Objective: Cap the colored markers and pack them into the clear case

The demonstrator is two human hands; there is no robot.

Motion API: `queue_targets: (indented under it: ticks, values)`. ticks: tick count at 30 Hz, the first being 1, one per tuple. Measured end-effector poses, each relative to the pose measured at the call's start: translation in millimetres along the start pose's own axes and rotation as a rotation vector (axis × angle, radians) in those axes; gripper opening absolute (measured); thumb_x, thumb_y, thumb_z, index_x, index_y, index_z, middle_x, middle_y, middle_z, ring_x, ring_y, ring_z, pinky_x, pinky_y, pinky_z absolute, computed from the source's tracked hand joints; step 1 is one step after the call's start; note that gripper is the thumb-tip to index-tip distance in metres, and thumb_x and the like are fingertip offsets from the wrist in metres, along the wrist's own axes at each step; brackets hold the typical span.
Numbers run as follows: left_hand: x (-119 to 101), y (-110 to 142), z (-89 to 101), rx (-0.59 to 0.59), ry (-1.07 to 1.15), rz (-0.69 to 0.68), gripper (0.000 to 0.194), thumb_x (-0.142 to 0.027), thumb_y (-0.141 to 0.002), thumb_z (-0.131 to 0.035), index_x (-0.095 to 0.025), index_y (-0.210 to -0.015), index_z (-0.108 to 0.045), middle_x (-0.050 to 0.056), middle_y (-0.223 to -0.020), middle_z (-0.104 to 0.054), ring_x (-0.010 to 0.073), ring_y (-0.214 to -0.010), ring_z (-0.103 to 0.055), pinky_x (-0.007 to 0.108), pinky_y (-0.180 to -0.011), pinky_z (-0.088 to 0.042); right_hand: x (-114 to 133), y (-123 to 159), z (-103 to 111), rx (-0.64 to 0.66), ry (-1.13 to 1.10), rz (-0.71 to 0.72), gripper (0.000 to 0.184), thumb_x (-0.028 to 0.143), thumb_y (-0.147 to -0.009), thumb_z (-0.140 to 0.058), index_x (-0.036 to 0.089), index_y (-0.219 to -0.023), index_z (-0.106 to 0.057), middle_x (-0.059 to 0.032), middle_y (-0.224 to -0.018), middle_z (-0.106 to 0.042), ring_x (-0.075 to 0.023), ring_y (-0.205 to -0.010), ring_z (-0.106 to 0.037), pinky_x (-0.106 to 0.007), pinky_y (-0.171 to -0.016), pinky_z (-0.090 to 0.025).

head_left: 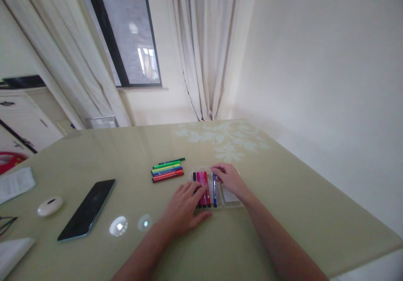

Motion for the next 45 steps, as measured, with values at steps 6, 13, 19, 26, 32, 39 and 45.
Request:
queue_targets:
  ticks: [6, 13, 19, 26, 32, 39, 45]
  values:
    - [-15, -2, -4.0, 0.049, -0.030, -0.094, 0.051, -0.030, -0.099, -0.059, -0.033, -0.148, -0.047, 0.008, -0.141, -0.058, 0.0282, -0.123, -0.053, 0.048, -0.106, -0.040, 4, 2, 1, -0.032, 0.071, 0.019, 0.021, 0.031, -0.088, -0.064, 0.017, -0.099, -0.075, -0.0060, -0.088, -0.076, -0.0187, -0.078, -0.070, -0.030, -0.072, -0.054]
    - [-21, -1, -4.6, 0.066, -0.036, -0.100, 0.046, -0.030, -0.101, -0.054, -0.032, -0.147, -0.048, 0.008, -0.144, -0.055, 0.0278, -0.124, -0.050, 0.047, -0.106, -0.038, 23, 9, -4, -0.071, 0.402, 0.124, 0.015, 0.014, -0.083, -0.070, 0.018, -0.098, -0.073, -0.0073, -0.099, -0.075, -0.0166, -0.077, -0.070, -0.029, -0.077, -0.054]
    - [-24, 0, -6.6, 0.084, -0.078, -0.130, 0.052, -0.022, -0.101, -0.051, -0.036, -0.150, -0.045, 0.005, -0.144, -0.055, 0.0276, -0.123, -0.049, 0.047, -0.105, -0.038, 26, 11, -6, -0.051, 0.485, 0.121, 0.011, 0.014, -0.084, -0.072, 0.018, -0.094, -0.073, -0.0057, -0.089, -0.075, -0.0173, -0.076, -0.070, -0.029, -0.075, -0.052]
    - [-22, 1, -9.5, 0.075, -0.082, -0.130, 0.051, -0.022, -0.100, -0.054, -0.038, -0.147, -0.049, 0.004, -0.143, -0.056, 0.0274, -0.123, -0.048, 0.047, -0.106, -0.037, 19, 10, -14, -0.046, 0.269, 0.078, 0.027, 0.015, -0.079, -0.075, 0.019, -0.106, -0.071, -0.0046, -0.091, -0.075, -0.0168, -0.079, -0.070, -0.028, -0.074, -0.054]
    - [-22, 1, -8.8, 0.074, -0.078, -0.135, 0.047, -0.023, -0.102, -0.052, -0.037, -0.146, -0.050, 0.003, -0.142, -0.058, 0.0262, -0.124, -0.048, 0.047, -0.108, -0.035, 26, 14, -13, -0.079, 0.498, 0.155, 0.022, 0.019, -0.086, -0.071, 0.018, -0.108, -0.071, -0.0089, -0.106, -0.074, -0.0189, -0.083, -0.068, -0.033, -0.084, -0.052]
    - [-23, 1, -8.9, 0.074, -0.100, -0.148, 0.048, -0.023, -0.101, -0.053, -0.038, -0.146, -0.049, 0.002, -0.140, -0.059, 0.0256, -0.123, -0.049, 0.046, -0.106, -0.036, 21, 11, -18, -0.045, 0.489, 0.182, 0.017, 0.022, -0.093, -0.063, 0.019, -0.108, -0.072, -0.0087, -0.108, -0.075, -0.0217, -0.097, -0.067, -0.036, -0.093, -0.049]
    - [-24, 1, -9.3, 0.074, -0.107, -0.161, 0.052, -0.020, -0.101, -0.051, -0.037, -0.150, -0.046, 0.003, -0.139, -0.059, 0.0255, -0.122, -0.049, 0.045, -0.107, -0.036, 24, 7, -3, -0.083, 0.217, 0.150, 0.024, 0.018, -0.082, -0.067, 0.020, -0.106, -0.071, -0.0059, -0.101, -0.075, -0.0170, -0.082, -0.069, -0.029, -0.073, -0.054]
Point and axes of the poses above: each hand's wrist, its own y-axis away from the middle knuckle, its own z-axis out of the back of the hand, x = y × z, the point moved 9 cm from there along -y, towards the middle knuckle
